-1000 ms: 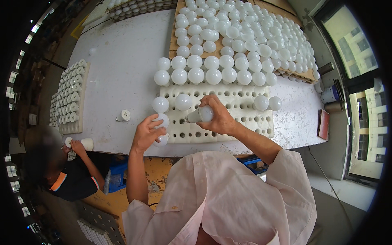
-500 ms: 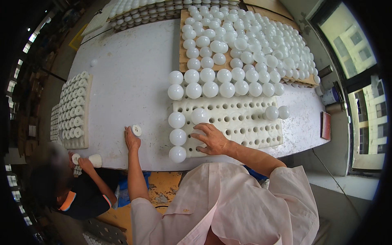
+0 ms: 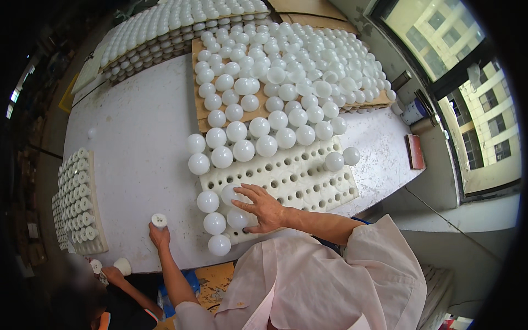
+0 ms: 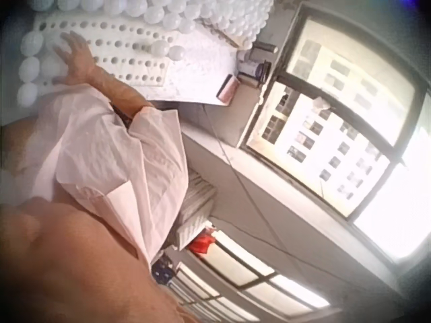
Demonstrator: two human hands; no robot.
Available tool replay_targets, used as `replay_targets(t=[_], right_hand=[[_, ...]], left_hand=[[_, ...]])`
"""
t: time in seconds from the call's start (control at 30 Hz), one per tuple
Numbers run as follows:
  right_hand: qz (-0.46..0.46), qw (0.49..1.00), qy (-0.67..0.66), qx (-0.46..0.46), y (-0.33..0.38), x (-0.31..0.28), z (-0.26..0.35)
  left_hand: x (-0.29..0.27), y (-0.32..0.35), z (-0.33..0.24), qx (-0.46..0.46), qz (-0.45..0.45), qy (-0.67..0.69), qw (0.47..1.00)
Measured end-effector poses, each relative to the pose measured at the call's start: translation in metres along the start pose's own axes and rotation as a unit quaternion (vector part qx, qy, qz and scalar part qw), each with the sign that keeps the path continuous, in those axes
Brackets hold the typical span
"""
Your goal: The person removes cardboard sheets from trays of light bulb parts and assembles light bulbs by pressing diffuser caps onto bulb bases by hand, then places the assembled bulbs into a perforated foam tray.
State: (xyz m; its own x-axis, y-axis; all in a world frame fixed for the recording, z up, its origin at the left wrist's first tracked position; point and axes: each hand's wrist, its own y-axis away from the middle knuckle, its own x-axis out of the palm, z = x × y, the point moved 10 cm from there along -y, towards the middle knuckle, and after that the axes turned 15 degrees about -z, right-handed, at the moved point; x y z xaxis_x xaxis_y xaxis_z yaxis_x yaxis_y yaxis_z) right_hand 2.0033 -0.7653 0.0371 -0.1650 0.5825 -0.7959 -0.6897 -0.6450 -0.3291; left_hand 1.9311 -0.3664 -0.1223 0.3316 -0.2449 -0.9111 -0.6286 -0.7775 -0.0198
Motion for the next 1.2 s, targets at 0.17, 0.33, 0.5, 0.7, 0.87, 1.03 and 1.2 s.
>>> replay_targets(t=[0.17, 0.33, 0.5, 0.7, 0.87, 1.03, 1.2], right_hand=[[-0.191, 0.979, -0.006, 0.07, -0.034, -0.097, -0.103], [-0.268, 0.874, 0.302, 0.269, -0.051, -0.201, -0.286], [-0.205, 0.88, 0.276, 0.327, -0.037, -0.201, -0.354], [-0.292, 0.915, -0.014, 0.277, -0.019, -0.208, -0.265], [-0.277, 0.905, -0.217, 0.24, 0.015, -0.168, -0.169], [-0.222, 0.844, -0.453, 0.179, 0.049, -0.121, -0.104], [-0.172, 0.726, -0.625, 0.23, 0.066, -0.091, -0.065]], left_hand=[[-0.026, 0.026, 0.044, -0.138, -0.057, 0.397, 0.905], [-0.068, 0.078, 0.001, -0.191, -0.051, 0.559, 0.805], [-0.099, 0.117, -0.07, -0.086, 0.01, 0.568, 0.819], [-0.112, 0.161, -0.157, -0.016, 0.129, 0.601, 0.789], [-0.084, 0.213, -0.26, 0.046, 0.336, 0.613, 0.714], [-0.068, 0.252, -0.324, 0.08, 0.416, 0.592, 0.686], [-0.054, 0.27, -0.321, 0.065, 0.46, 0.591, 0.66]])
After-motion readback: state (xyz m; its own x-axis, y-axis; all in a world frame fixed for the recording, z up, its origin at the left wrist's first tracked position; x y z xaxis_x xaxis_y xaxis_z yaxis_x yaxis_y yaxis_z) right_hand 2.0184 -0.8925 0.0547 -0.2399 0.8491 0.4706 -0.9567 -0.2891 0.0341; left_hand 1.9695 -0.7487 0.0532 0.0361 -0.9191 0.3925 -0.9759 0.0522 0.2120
